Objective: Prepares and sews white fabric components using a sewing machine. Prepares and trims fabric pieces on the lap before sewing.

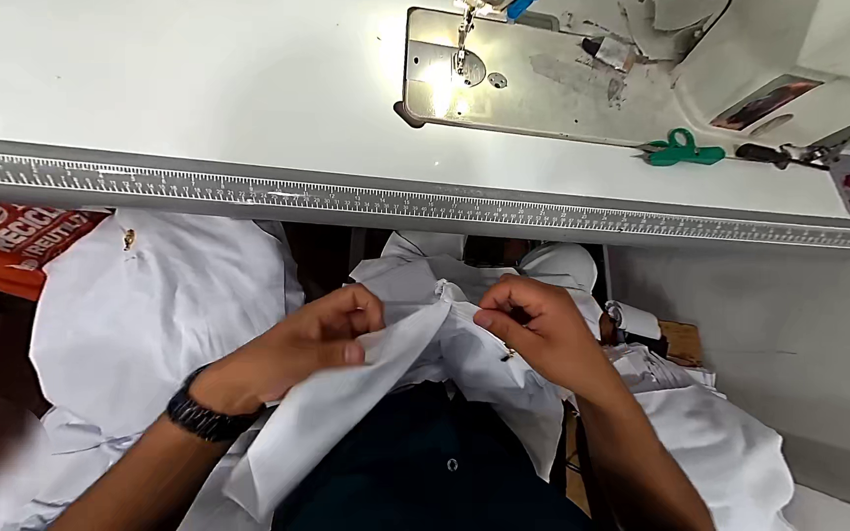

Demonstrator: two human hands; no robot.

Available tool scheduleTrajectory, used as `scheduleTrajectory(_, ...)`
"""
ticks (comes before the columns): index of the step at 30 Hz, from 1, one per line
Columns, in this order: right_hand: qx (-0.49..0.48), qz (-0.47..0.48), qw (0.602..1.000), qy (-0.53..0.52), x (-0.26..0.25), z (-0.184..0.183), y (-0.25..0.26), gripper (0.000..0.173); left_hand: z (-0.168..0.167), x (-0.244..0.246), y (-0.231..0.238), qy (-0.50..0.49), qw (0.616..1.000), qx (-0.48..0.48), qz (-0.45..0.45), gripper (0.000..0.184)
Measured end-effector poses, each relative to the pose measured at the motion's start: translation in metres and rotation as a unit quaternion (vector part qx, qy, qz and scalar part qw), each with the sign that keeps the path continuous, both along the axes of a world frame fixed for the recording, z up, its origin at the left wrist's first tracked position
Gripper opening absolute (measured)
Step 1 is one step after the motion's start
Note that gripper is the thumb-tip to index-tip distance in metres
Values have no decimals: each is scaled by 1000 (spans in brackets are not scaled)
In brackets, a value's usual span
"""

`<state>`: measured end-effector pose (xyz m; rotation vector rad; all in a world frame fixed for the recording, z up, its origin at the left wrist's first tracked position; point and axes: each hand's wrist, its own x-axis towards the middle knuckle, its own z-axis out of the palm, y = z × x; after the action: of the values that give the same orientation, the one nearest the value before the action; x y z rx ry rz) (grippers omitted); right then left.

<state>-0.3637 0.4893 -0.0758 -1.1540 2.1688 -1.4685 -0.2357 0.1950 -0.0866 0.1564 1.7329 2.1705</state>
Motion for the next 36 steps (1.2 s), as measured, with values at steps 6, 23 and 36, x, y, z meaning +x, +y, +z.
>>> scheduleTrajectory(6,48,-24,999,-8,1,-30,-5,8,-39,7,35,-254,964,53,64,13)
scheduleTrajectory(23,-135,27,965,-222,-16,-112,-12,8,-50,-57,54,249,904,-333,102,33)
scheduleTrajectory(36,-39,-52,997,39,-14,-81,-20,9,-59,-46,68,145,929,-280,193,12)
